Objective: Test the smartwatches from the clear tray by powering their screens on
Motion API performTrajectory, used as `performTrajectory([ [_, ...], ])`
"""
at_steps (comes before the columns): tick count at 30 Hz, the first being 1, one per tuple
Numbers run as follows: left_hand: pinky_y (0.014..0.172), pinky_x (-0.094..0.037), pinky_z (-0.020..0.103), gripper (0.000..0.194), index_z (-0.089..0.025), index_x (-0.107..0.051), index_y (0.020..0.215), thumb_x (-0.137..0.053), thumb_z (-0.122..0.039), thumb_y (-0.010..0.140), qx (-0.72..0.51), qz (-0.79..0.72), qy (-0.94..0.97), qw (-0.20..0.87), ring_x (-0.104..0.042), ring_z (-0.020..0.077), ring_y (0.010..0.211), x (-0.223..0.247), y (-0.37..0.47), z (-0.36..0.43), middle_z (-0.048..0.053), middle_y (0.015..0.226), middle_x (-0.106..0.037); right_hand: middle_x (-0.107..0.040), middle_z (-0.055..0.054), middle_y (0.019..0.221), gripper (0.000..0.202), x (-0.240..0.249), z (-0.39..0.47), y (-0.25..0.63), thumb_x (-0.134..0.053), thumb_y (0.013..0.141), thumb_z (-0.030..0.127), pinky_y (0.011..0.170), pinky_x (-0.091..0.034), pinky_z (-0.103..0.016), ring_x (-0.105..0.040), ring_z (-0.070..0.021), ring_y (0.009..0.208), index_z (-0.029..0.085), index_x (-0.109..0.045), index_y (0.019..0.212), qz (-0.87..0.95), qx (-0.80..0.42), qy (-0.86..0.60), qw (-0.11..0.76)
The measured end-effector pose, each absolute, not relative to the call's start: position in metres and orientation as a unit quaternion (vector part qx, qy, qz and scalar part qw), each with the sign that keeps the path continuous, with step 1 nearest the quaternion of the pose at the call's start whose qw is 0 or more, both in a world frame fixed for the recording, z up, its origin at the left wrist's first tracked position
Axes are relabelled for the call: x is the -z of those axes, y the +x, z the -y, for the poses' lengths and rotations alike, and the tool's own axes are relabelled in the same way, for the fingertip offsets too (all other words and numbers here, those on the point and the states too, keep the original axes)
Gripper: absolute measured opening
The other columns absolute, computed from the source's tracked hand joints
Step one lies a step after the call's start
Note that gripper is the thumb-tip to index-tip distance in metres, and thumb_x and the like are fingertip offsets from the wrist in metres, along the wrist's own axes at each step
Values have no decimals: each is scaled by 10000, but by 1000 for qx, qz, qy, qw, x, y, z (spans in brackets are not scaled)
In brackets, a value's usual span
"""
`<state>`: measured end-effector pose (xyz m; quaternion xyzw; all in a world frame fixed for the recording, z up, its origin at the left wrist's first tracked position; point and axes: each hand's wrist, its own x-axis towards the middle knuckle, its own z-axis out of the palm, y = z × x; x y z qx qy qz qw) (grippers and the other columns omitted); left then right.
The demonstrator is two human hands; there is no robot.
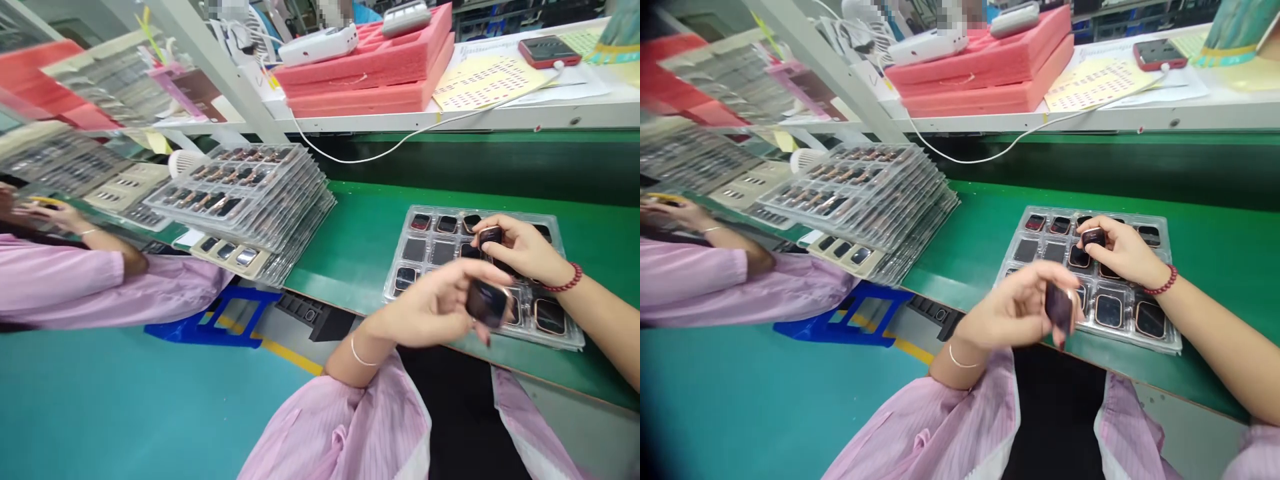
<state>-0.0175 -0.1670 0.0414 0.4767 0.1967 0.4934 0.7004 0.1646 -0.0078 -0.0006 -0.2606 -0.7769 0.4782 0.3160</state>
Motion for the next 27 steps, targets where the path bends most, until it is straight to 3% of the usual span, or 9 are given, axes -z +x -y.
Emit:
performTrajectory([
  [2, 699, -557, 191, 455, -213, -546, 1240, -687, -154, 811, -524, -300, 501, 620, -685, 103, 768, -31, -31, 147, 41, 1010, -658, -719, -64, 922, 216, 0, 8, 164, -676, 821, 260, 777, -597, -341, -706, -226, 853, 199, -647, 1026, 775, -477, -258, 325],
  [6, 553, -466, 159, 366, -162, -553, 1219, -594, -206, 857, -532, -438, 509, 517, -679, 90, 696, -12, -52, 119, 63, 1024, -665, -724, -65, 950, 248, -1, 9, 164, -677, 812, 242, 789, -600, -348, -706, -233, 885, 201, -644, 1054, 776, -487, -251, 312],
  [12, 564, -455, 177, 456, -154, -541, 1230, -543, -135, 774, -534, -457, 491, 515, -690, 96, 724, -2, -57, 117, 101, 1177, -657, -721, -78, 1072, 304, 1, 7, 165, -661, 811, 249, 817, -600, -366, -703, -251, 960, 209, -652, 1112, 788, -468, -265, 300],
  [17, 599, -468, 170, 570, -182, -530, 1232, -525, -39, 680, -544, -443, 467, 538, -683, 93, 752, 0, -60, 117, 72, 1139, -675, -719, -84, 1103, 315, 3, 7, 166, -648, 817, 249, 809, -608, -367, -708, -255, 966, 208, -655, 1130, 793, -461, -272, 290],
  [22, 592, -510, 155, 473, -191, -547, 1102, -573, 4, 672, -542, -290, 437, 657, -636, 69, 653, -14, -44, 140, 10, 890, -683, -725, -80, 1101, 316, 0, 8, 166, -650, 819, 245, 820, -614, -362, -716, -246, 966, 209, -651, 1133, 796, -460, -270, 287],
  [27, 567, -543, 183, 244, -171, -621, 1020, -628, -239, 786, -401, -80, 351, 842, -659, 101, 660, -40, -10, 184, 42, 883, -656, -742, -84, 1058, 316, -2, 8, 165, -661, 822, 227, 841, -618, -375, -724, -254, 985, 210, -637, 1137, 788, -478, -269, 281],
])
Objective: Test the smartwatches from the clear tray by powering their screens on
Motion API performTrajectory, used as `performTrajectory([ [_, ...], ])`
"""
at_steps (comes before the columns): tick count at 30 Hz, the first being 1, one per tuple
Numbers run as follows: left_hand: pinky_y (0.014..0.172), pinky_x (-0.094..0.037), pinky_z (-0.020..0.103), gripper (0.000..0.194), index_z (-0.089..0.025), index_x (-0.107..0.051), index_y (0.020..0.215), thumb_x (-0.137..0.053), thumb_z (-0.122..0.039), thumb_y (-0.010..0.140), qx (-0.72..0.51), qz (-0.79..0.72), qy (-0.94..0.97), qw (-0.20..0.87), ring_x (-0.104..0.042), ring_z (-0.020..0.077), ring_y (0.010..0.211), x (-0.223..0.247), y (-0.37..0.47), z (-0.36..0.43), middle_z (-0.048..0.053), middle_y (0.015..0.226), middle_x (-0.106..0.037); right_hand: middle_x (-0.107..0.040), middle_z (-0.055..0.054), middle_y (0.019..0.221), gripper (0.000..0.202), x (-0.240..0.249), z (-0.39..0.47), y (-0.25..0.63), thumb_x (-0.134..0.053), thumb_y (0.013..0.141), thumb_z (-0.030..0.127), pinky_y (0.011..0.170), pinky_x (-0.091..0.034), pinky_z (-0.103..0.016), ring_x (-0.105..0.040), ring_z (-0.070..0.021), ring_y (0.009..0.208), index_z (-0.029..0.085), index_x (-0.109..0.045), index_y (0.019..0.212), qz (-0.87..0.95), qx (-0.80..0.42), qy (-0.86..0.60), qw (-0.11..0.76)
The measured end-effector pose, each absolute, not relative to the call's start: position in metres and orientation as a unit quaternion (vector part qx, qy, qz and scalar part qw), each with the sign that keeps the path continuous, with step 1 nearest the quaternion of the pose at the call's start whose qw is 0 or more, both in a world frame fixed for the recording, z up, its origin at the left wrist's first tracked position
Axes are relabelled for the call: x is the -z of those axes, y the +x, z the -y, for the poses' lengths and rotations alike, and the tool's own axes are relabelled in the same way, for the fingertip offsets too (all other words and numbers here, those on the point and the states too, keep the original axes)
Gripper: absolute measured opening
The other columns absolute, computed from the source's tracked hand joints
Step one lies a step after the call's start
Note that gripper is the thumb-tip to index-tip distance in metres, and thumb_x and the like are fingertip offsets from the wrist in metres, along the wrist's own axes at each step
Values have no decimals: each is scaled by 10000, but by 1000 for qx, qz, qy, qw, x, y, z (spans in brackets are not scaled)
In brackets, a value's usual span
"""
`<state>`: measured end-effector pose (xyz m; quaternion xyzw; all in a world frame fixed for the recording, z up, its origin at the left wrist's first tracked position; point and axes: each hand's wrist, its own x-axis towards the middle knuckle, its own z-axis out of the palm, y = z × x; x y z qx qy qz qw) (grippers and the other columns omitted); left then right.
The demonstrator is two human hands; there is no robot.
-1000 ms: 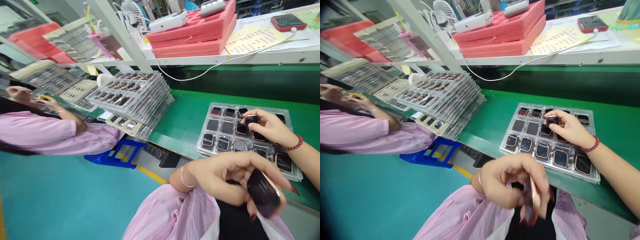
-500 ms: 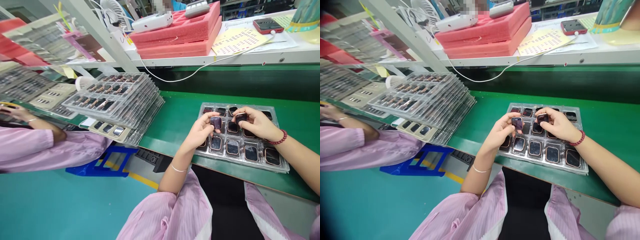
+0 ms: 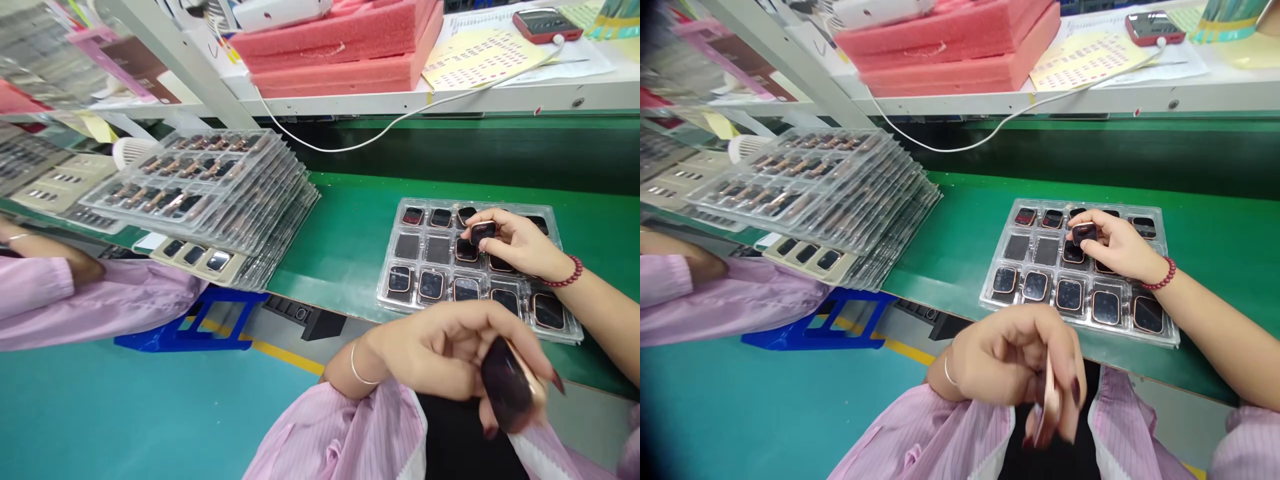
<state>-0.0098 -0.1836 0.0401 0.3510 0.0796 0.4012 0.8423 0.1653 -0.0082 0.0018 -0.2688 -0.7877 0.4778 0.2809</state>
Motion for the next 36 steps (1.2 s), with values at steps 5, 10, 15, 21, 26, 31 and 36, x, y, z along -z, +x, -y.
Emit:
performTrajectory([
  [5, 589, -538, 206, 298, -192, -675, 1043, -619, -334, 787, -325, -58, 373, 867, -661, 104, 650, -41, -1, 196, 13, 880, -647, -740, -88, 1067, 342, -2, 9, 165, -689, 828, 252, 828, -626, -384, -721, -264, 999, 218, -643, 1166, 777, -496, -262, 284],
  [10, 655, -564, 226, 366, -178, -627, 1173, -691, -295, 832, -430, -156, 405, 792, -685, 133, 715, -36, -19, 181, 73, 921, -693, -730, -87, 1114, 382, -2, 10, 164, -700, 828, 252, 804, -627, -358, -709, -266, 1027, 220, -662, 1206, 771, -503, -261, 292],
  [15, 629, -523, 197, 581, -203, -559, 1381, -751, -311, 843, -483, -335, 481, 651, -720, 158, 814, -27, -71, 135, 141, 1185, -712, -631, -108, 1354, 563, 5, 6, 163, -643, 895, 310, 703, -640, -328, -723, -226, 946, 229, -549, 1444, 713, -567, -273, 308],
  [21, 594, -496, 205, 723, -239, -541, 1441, -802, -400, 786, -488, -371, 431, 662, -734, 186, 831, -13, -96, 82, 159, 1281, -687, -653, -131, 1258, 611, 11, -2, 163, -723, 854, 366, 598, -605, -283, -697, -186, 812, 196, -565, 1419, 672, -614, -286, 298],
  [26, 527, -444, 190, 747, -204, -616, 1370, -880, -383, 694, -460, -347, 410, 707, -713, 158, 722, 3, -86, 60, 129, 1086, -744, -669, -89, 1072, 525, 10, -2, 163, -781, 807, 375, 611, -568, -281, -623, -148, 724, 176, -620, 1265, 668, -629, -280, 283],
  [31, 558, -463, 203, 733, -198, -612, 1377, -868, -376, 713, -456, -329, 410, 719, -722, 166, 760, 10, -86, 58, 133, 1099, -740, -640, -53, 943, 521, 9, -1, 168, -787, 829, 439, 625, -540, -280, -583, -162, 742, 199, -621, 1261, 679, -619, -287, 270],
  [36, 519, -427, 193, 831, -168, -573, 1403, -890, -398, 670, -460, -323, 435, 703, -678, 132, 617, 12, -85, 57, 36, 772, -699, -604, -33, 899, 492, 11, -3, 171, -756, 878, 465, 617, -509, -265, -537, -151, 715, 218, -605, 1276, 692, -599, -294, 276],
])
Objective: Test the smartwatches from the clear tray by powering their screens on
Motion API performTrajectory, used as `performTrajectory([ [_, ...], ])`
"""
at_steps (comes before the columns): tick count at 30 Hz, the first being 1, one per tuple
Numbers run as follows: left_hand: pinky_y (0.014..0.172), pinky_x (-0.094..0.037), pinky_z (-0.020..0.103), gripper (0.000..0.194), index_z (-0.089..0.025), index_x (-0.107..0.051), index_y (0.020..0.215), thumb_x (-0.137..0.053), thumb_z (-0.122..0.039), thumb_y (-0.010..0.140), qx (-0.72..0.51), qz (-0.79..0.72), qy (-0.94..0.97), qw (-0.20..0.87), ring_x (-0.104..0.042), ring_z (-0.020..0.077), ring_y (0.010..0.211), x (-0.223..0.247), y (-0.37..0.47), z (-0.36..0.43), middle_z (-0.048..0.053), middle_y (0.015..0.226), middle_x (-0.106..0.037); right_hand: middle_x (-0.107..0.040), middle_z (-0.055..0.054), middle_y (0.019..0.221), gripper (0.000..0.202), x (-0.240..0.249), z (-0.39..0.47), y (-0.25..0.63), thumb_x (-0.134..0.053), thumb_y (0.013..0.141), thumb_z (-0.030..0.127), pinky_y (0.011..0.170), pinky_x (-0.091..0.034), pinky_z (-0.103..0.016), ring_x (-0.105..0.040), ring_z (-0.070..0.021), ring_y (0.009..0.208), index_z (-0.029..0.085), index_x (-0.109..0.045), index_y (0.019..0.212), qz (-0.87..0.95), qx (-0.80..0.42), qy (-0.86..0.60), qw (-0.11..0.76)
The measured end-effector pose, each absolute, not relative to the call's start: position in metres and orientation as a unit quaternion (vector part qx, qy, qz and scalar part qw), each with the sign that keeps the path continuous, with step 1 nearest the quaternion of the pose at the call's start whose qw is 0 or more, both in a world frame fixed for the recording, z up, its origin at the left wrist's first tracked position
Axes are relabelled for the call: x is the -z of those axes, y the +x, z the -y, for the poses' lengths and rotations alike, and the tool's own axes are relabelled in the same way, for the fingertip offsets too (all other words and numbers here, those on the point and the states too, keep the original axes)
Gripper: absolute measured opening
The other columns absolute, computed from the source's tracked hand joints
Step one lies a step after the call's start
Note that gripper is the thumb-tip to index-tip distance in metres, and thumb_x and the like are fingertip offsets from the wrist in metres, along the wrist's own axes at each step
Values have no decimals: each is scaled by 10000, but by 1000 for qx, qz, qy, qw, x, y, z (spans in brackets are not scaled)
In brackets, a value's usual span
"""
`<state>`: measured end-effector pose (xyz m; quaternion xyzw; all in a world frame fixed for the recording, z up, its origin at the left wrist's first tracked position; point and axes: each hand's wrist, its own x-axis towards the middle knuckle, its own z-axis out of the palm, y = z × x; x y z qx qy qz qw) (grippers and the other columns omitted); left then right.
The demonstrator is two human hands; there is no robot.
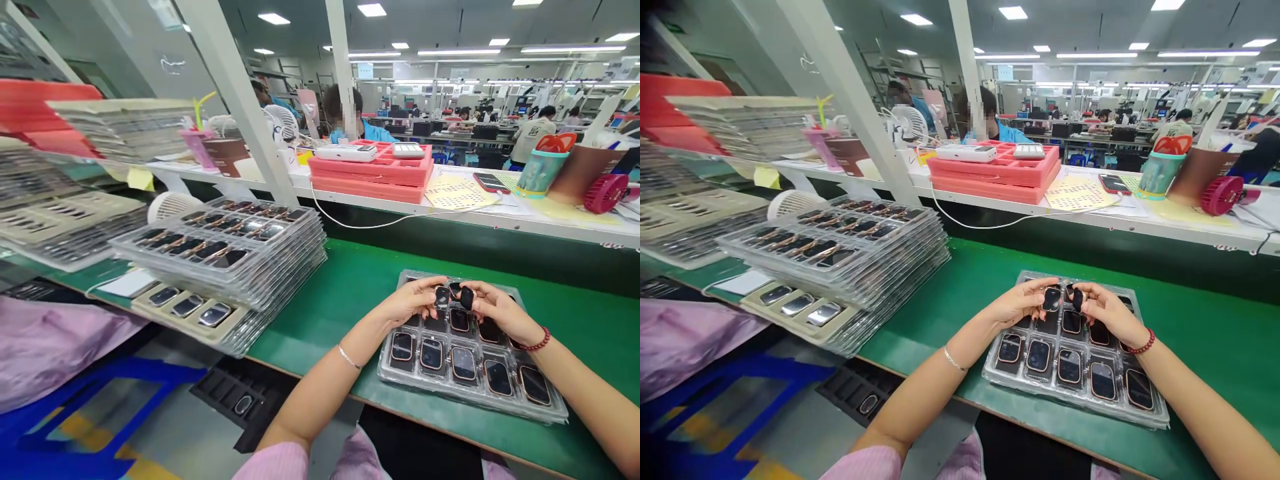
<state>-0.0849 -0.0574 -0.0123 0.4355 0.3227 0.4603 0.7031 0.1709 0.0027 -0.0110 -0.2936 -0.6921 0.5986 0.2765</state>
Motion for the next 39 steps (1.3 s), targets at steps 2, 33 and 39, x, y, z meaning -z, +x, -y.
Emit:
performTrajectory([
  [2, 521, -428, 196, 879, -163, -546, 1418, -899, -405, 649, -460, -321, 440, 702, -671, 130, 610, 12, -84, 57, 17, 753, -678, -605, -40, 928, 484, 13, -3, 169, -758, 874, 469, 595, -488, -251, -531, -153, 727, 218, -605, 1260, 697, -590, -293, 283],
  [33, 503, -380, 196, 736, -147, -590, 1212, -895, -445, 611, -474, -364, 472, 648, -538, 68, 520, 21, -80, 53, -32, 697, -608, -637, -52, 1009, 568, 31, -6, 159, -818, 735, 424, 476, -428, -200, -516, -93, 597, 163, -582, 1180, 704, -536, -316, 343],
  [39, 529, -402, 205, 724, -134, -589, 1225, -884, -437, 637, -491, -352, 471, 643, -533, 62, 524, 26, -78, 49, -12, 731, -634, -629, -41, 974, 493, 31, -9, 162, -752, 769, 325, 458, -413, -212, -464, -69, 522, 165, -575, 1200, 718, -516, -331, 331],
])
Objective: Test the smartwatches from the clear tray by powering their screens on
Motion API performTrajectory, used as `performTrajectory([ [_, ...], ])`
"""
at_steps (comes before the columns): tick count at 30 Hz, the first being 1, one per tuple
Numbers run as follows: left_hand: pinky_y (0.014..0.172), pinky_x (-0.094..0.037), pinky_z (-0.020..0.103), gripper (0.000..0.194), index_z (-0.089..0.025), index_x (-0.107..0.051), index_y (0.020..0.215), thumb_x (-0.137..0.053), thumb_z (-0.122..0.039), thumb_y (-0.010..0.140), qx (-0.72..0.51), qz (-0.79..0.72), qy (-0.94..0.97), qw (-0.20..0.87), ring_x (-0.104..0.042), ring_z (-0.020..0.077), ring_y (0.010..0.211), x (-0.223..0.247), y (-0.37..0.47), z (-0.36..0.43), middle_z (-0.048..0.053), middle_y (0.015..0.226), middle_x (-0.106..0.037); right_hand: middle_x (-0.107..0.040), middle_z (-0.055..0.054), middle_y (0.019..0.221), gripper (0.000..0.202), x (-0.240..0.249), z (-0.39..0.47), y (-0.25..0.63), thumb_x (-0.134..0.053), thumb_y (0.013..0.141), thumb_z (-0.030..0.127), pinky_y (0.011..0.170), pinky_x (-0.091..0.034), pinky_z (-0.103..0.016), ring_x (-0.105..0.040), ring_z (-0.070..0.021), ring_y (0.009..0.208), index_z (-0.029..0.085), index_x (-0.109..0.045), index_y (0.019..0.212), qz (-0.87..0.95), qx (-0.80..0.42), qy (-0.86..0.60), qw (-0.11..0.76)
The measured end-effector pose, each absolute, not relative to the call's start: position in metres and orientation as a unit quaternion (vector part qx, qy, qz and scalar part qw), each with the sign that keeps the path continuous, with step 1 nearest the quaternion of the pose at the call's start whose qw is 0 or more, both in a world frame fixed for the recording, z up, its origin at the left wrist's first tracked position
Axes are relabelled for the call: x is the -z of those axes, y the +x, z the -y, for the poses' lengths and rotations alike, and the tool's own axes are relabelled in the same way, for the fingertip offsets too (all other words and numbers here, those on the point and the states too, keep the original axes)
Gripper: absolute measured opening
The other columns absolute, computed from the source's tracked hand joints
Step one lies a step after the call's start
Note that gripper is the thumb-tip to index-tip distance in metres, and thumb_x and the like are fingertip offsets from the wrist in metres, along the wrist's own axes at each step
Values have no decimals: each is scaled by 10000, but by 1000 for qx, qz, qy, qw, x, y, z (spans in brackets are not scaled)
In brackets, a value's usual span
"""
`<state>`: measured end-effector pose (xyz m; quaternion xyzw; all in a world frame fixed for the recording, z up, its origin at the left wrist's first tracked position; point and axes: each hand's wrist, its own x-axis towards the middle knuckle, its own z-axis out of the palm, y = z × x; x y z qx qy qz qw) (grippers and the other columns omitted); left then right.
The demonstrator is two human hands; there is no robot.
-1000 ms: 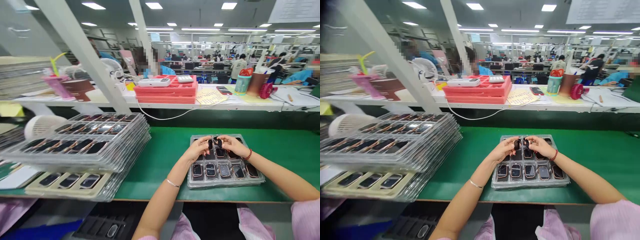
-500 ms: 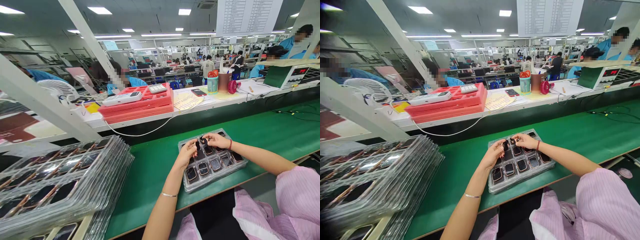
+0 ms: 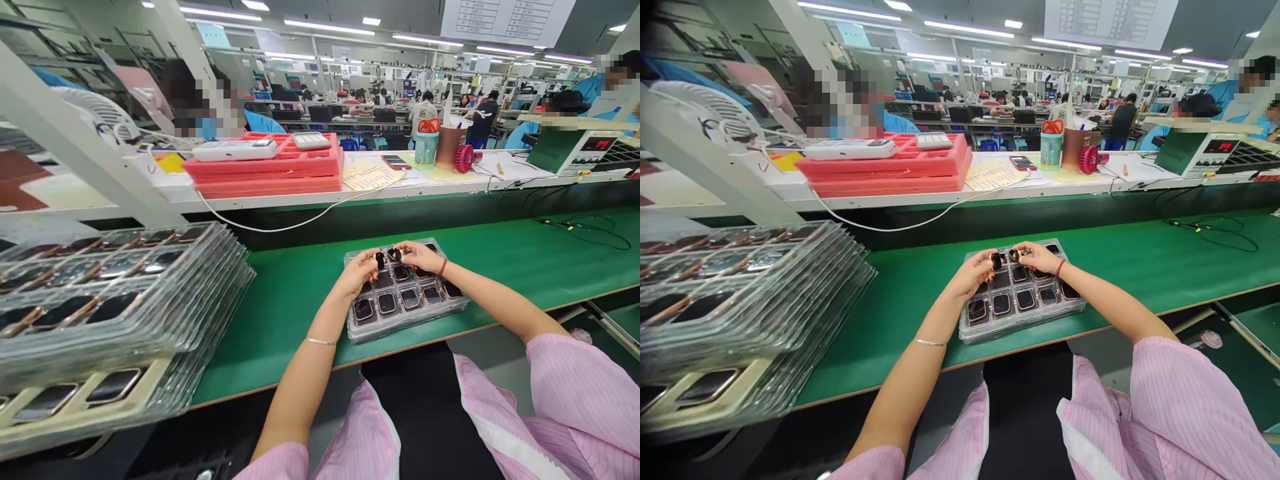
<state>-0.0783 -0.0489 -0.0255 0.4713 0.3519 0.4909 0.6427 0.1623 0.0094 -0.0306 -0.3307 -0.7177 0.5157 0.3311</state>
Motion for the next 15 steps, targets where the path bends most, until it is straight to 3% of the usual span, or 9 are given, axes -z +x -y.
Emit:
performTrajectory([
  [11, 507, -372, 201, 683, -112, -583, 1201, -880, -364, 640, -497, -343, 471, 642, -535, 65, 518, 21, -75, 51, -9, 720, -625, -633, -56, 1033, 511, 27, -11, 165, -740, 767, 338, 454, -414, -229, -459, -64, 511, 150, -576, 1214, 736, -490, -330, 330],
  [15, 482, -359, 196, 640, -114, -584, 1213, -858, -324, 673, -498, -346, 468, 643, -541, 73, 509, 23, -74, 49, -17, 681, -614, -630, -35, 968, 520, 25, -11, 166, -771, 757, 352, 460, -426, -225, -478, -76, 525, 165, -585, 1205, 733, -493, -333, 330],
])
